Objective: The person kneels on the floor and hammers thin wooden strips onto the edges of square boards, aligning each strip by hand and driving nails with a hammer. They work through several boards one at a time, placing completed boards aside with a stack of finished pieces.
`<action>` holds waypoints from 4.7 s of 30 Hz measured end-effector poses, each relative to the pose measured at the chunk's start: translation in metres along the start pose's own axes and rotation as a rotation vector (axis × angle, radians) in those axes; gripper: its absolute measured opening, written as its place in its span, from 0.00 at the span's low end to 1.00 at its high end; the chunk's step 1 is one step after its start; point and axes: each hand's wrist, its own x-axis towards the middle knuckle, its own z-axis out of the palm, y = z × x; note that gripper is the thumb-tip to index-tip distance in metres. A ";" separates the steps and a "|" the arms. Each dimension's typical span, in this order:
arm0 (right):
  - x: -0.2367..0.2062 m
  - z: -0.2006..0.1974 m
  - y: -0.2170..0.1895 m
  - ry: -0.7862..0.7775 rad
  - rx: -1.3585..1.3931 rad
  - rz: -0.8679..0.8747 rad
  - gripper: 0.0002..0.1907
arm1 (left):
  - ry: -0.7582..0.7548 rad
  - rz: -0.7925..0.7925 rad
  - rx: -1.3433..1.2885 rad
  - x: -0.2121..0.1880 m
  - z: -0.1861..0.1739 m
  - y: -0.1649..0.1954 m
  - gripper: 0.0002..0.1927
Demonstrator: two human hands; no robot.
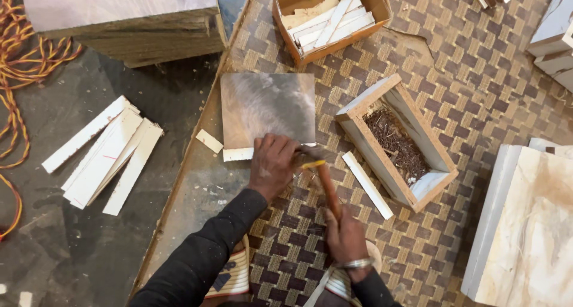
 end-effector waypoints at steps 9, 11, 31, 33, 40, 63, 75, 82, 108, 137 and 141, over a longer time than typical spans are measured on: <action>-0.017 -0.016 0.005 0.038 0.055 0.036 0.23 | -0.122 -0.047 -0.009 -0.004 -0.006 0.002 0.10; -0.026 -0.014 0.004 0.019 0.030 0.071 0.22 | -0.098 0.043 0.019 -0.004 -0.010 -0.003 0.21; -0.031 -0.006 0.020 0.030 0.202 0.054 0.22 | -0.302 0.179 0.353 0.022 -0.040 0.005 0.13; -0.031 -0.007 0.020 0.030 0.222 0.053 0.22 | -0.326 0.188 0.380 0.024 -0.039 0.004 0.10; -0.034 -0.008 0.022 0.053 0.253 0.054 0.22 | -0.362 0.266 0.528 0.027 -0.034 0.005 0.05; -0.033 -0.009 0.025 0.021 0.208 0.063 0.24 | -0.311 0.203 0.176 0.012 -0.029 -0.018 0.22; -0.024 -0.003 0.018 0.012 0.259 0.022 0.21 | -0.286 0.097 0.152 0.007 -0.024 -0.008 0.21; -0.021 -0.008 0.015 0.021 0.278 -0.001 0.20 | -0.333 0.159 0.333 0.014 -0.033 0.006 0.26; -0.003 -0.017 -0.007 0.078 0.088 -0.211 0.19 | -0.171 0.011 -0.029 0.002 -0.011 -0.015 0.20; 0.000 -0.012 0.005 -0.048 0.084 -0.052 0.22 | -0.138 0.017 -0.052 0.007 -0.018 -0.015 0.21; -0.001 -0.011 0.004 0.125 0.086 -0.235 0.23 | -0.148 0.012 -0.047 0.008 -0.021 -0.011 0.21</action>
